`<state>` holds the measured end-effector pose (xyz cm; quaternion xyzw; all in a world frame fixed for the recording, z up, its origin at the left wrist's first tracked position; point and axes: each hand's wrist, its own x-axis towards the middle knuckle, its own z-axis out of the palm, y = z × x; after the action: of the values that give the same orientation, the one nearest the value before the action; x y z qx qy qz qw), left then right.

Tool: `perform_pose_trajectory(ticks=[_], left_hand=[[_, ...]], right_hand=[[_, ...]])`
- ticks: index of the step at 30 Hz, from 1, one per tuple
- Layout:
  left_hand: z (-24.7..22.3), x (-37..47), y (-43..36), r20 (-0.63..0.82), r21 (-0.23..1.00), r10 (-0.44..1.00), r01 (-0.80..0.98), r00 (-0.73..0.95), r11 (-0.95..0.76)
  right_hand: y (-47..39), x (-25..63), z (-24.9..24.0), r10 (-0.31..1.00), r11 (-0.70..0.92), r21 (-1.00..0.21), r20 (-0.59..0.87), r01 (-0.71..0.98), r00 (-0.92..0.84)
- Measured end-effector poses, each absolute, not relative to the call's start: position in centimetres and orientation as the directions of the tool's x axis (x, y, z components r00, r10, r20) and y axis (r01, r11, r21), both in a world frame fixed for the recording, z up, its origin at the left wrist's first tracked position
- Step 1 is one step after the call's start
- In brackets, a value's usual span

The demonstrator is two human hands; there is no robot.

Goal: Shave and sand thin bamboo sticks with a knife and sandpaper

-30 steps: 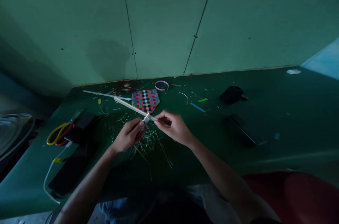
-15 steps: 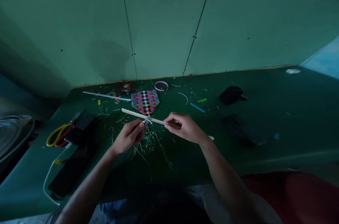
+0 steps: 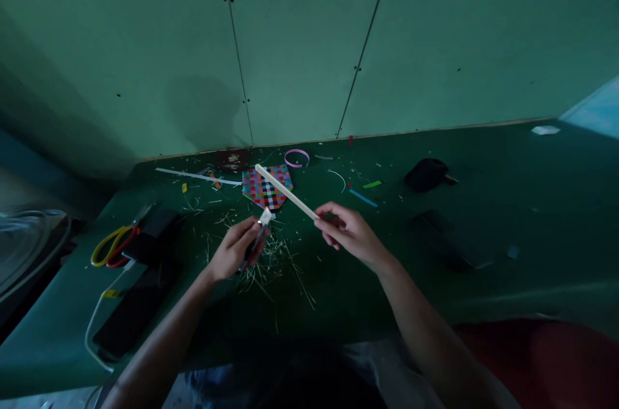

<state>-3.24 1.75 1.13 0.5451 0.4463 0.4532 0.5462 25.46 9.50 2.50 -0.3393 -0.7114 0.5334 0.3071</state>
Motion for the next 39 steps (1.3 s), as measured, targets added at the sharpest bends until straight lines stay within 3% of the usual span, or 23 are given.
perform_pose_trajectory(ticks=[7, 19, 31, 39], left_hand=[[1.5, -1.7, 1.0, -0.001, 0.994, 0.960, 0.104, 0.280, -0.029], [1.9, -1.6, 1.0, -0.019, 0.990, 0.970, 0.141, 0.244, -0.016], [2.6, -2.8, 1.1, -0.014, 0.997, 0.993, 0.077, 0.119, 0.004], [2.7, -6.3, 2.2, 0.138, 0.982, 0.971, -0.102, -0.193, -0.160]], right_hand=[[8.1, 19.5, 2.4, 0.678, 0.097, -0.994, 0.036, 0.041, -0.734], [6.7, 19.4, 1.8, 0.745, 0.177, -0.982, 0.094, 0.060, -0.661], [6.5, 20.6, 2.0, 0.769, 0.359, -0.920, 0.197, 0.155, -0.608], [7.7, 22.4, 2.6, 0.746, 0.440, -0.875, 0.231, 0.202, -0.624]])
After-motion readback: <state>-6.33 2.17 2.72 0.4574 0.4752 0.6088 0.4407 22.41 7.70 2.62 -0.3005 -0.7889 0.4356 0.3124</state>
